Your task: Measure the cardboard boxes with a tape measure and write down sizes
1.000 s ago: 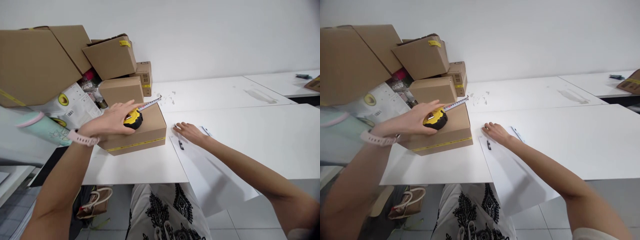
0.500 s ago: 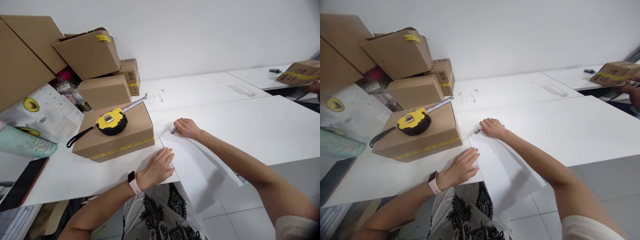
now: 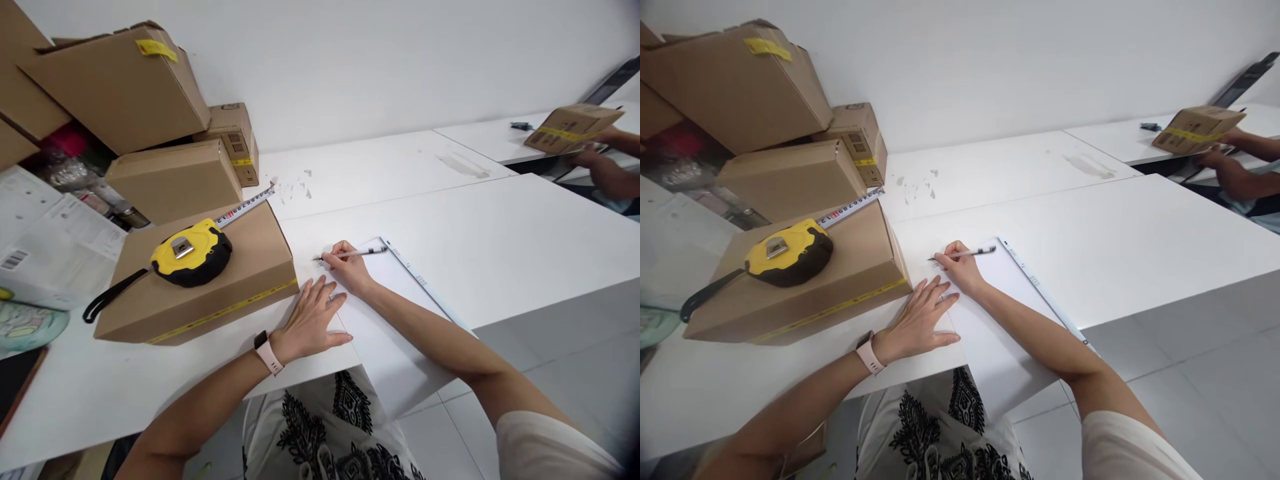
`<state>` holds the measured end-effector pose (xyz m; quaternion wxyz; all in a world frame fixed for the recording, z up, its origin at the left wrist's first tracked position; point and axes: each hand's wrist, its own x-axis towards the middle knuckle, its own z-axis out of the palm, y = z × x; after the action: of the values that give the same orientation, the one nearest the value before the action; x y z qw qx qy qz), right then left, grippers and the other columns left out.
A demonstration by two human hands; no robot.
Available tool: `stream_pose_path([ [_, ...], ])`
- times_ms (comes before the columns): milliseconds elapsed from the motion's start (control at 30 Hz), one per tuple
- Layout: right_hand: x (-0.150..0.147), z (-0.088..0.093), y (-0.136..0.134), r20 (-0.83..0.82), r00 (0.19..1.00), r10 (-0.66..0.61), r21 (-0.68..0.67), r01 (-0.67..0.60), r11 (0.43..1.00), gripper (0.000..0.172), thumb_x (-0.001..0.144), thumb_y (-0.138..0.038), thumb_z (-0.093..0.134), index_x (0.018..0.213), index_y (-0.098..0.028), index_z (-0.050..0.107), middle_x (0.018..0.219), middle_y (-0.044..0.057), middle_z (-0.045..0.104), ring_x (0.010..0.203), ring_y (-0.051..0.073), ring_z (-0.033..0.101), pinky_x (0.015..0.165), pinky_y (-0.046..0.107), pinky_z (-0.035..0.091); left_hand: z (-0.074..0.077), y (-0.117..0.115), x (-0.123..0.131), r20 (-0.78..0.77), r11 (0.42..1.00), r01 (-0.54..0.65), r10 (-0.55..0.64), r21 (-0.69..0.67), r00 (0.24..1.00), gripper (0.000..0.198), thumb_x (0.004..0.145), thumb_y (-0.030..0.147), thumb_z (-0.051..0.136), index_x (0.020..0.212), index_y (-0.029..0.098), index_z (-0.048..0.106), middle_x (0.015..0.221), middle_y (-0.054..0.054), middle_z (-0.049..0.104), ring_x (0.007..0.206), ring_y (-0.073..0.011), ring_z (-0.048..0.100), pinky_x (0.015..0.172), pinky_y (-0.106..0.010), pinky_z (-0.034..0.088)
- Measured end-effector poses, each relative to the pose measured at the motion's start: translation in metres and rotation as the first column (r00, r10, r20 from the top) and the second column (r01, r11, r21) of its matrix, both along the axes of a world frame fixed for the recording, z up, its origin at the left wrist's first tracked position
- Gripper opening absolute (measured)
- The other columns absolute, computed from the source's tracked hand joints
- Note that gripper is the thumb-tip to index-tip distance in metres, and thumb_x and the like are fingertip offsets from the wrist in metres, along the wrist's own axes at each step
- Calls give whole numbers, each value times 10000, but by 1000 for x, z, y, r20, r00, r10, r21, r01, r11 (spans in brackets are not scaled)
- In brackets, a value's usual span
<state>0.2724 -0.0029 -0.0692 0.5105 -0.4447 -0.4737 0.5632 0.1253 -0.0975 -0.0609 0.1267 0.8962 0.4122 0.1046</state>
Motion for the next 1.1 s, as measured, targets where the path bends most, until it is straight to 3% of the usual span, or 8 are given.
stream_pose_path([
  [67,2,-2,0,61,998,-2,38,0,999,345,745,-468,735,759,-232,484,609,-81,493,574,109,512,617,279,461,-2,1,0,7,1000,-7,7,2,1000,742,821,601,680,1393,159,515,1501,-225,442,1484,-424,262,1200,-615,217],
  [133,4,-1,-1,94,994,60,47,-64,997,295,787,-481,688,829,-228,541,674,-53,557,648,127,552,669,297,477,-3,2,1,30,1000,-27,27,1,999,728,831,562,687,1381,118,513,1504,-263,416,1465,-426,304,1194,-590,253],
  [233,4,-1,1,112,983,148,39,-153,987,361,749,-490,733,931,-204,607,826,2,645,735,143,581,700,307,473,-7,3,2,81,998,-66,66,-2,994,720,865,519,659,1389,70,458,1530,-297,374,1468,-404,315,1199,-574,264],
  [433,4,-3,5,299,950,89,110,-127,986,318,858,-497,621,762,-206,536,666,-49,501,600,110,437,590,275,361,-12,2,1,84,991,-130,132,-27,988,758,851,542,666,1406,81,435,1597,-292,266,1520,-407,167,1217,-598,205],
  [600,2,-2,2,228,959,169,97,-195,976,314,800,-478,689,906,-205,575,751,-28,564,648,128,492,616,283,402,-13,2,1,83,981,-181,187,-70,979,798,831,581,671,1421,108,420,1613,-280,238,1516,-428,157,1179,-620,277],
  [700,0,-3,1,230,966,121,92,-145,985,268,806,-432,684,842,-218,526,673,-47,534,601,126,481,580,276,378,-12,3,2,86,977,-196,203,-79,975,817,831,567,679,1422,79,398,1600,-302,252,1516,-414,175,1183,-598,288],
  [833,0,-4,1,370,928,49,148,-111,983,212,841,-330,597,727,-233,447,571,-75,418,536,115,396,529,268,309,-8,4,2,60,975,-204,209,-84,976,773,874,517,653,1422,35,399,1597,-313,248,1516,-408,178,1189,-571,296],
  [1100,1,-1,0,506,862,33,186,-146,972,151,814,-265,553,724,-235,436,551,-72,424,546,123,400,546,269,302,-9,2,3,39,973,-223,226,-64,973,739,898,505,631,1413,17,426,1567,-326,294,1499,-429,213,1155,-576,342],
])
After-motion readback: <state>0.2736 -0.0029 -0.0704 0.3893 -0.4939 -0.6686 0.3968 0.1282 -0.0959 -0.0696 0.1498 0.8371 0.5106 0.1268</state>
